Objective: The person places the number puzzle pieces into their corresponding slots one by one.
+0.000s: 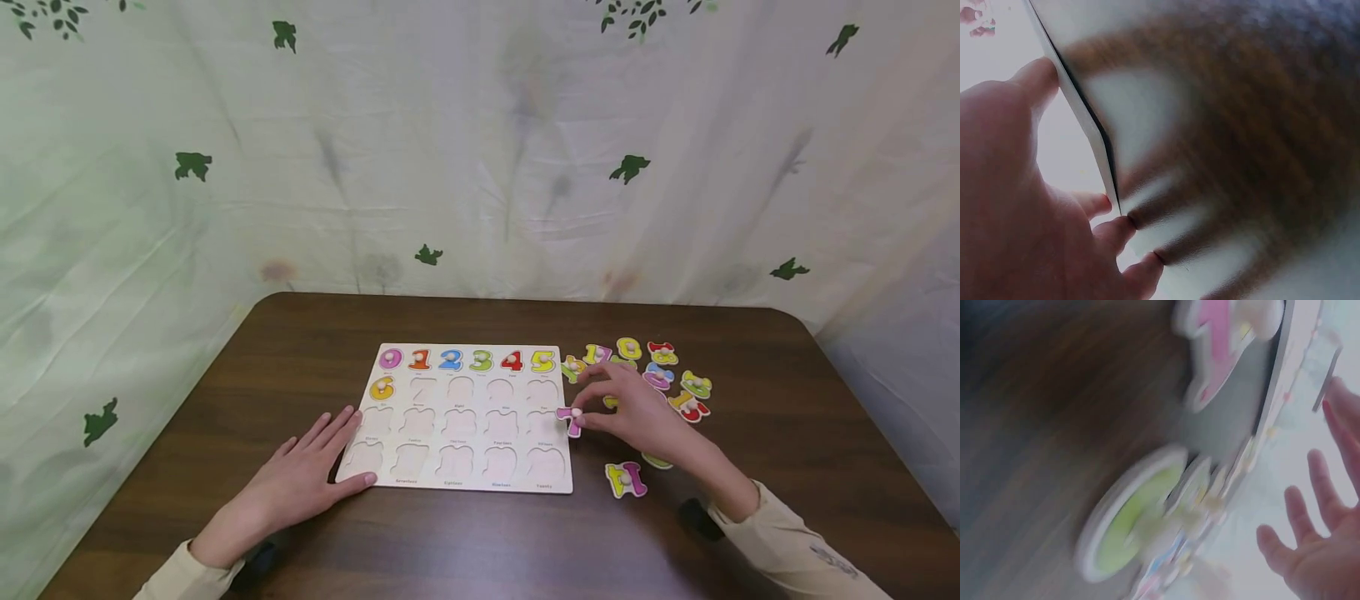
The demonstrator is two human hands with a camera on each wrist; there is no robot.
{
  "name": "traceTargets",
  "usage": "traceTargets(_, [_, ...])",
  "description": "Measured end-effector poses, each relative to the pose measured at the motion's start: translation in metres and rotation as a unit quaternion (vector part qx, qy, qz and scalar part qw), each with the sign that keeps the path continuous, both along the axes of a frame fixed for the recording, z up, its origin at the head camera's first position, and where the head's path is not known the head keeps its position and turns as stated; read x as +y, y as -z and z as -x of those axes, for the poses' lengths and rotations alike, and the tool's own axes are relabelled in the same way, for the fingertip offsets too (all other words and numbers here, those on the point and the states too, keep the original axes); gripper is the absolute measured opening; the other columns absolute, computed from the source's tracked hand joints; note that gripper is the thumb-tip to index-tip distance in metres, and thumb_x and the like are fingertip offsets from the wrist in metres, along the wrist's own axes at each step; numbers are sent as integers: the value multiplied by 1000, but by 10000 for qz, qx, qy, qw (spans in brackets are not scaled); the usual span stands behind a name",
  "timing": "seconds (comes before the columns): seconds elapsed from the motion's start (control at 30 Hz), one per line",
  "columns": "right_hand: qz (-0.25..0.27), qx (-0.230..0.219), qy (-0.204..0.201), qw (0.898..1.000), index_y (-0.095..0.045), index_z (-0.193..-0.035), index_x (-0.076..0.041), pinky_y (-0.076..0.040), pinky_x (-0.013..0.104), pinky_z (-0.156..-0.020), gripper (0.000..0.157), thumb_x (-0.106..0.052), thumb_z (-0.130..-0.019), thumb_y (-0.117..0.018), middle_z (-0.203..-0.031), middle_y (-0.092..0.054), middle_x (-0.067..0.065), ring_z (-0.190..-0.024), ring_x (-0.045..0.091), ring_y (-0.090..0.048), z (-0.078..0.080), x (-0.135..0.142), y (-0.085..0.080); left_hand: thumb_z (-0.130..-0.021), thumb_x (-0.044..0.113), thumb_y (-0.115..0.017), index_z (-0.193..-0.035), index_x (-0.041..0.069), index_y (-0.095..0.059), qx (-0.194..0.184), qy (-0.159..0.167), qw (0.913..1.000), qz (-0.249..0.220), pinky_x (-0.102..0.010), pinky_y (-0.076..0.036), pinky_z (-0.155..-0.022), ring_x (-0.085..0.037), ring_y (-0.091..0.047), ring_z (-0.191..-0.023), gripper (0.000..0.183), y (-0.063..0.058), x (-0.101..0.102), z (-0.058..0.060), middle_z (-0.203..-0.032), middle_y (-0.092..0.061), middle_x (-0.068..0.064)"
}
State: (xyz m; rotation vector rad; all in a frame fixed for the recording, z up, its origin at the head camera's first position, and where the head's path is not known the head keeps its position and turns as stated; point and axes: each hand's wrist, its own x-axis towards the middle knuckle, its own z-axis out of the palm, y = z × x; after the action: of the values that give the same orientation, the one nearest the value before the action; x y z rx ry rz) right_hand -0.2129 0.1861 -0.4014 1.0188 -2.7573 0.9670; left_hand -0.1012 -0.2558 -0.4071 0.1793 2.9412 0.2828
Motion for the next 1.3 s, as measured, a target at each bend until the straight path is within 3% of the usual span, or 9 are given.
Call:
traceTargets(0.2, [109, -173, 16, 9998, -77, -90, -26, -43, 48, -90, 18, -18, -77, -86, -121, -61, 8, -117, 32, -51, 9, -25, -3, -85, 76, -51, -157, 13, -28, -45, 11, 10000, 36, -69, -23, -106, -38, -21, -146, 98, -3, 0, 1, -162, -22, -9])
traceTargets(0.43, [278, -427, -234, 9984, -77, -91, -27, -48, 49, -82, 15, -22, -79, -84, -121, -61, 7, -111, 26, -54, 22, -52, -5, -85, 75, -52, -156, 14, -28, -135, 50, 9999, 92, -68, -26, -105, -37, -21, -146, 97, -5, 1, 4, -162, -22, -8])
traceTargets(0.7, [286, -768, -421, 9957, -76, -88, -27, -45, 50, -90, 11, -27, -80, -84, -123, -61, 7, -116, 27, -50, 40, -91, -10, -85, 74, -52, -157, 14, -27, -168, 51, 9998, 132, -69, -25, -105, -36, -20, -146, 97, -6, 2, 8, -162, -22, -8])
traceTargets(0.87, [318, -885, -515, 9942, -77, -89, -23, -44, 47, -91, 9, -22, -82, -82, -125, -60, 9, -118, 27, -46, 50, -114, -7, -85, 74, -51, -157, 14, -27, -163, 33, 9998, 64, -68, -25, -105, -36, -20, -146, 97, -4, 3, 6, -162, -22, -7])
traceTargets(1.3, [-195, -815, -263, 9961, -77, -86, -24, -40, 45, -95, 9, -29, -82, -82, -127, -60, 5, -120, 27, -42, 61, -164, -7, -86, 73, -52, -157, 13, -28, -92, 39, 10000, 7, -67, -26, -105, -35, -20, -147, 96, -1, 3, 4, -162, -22, -7])
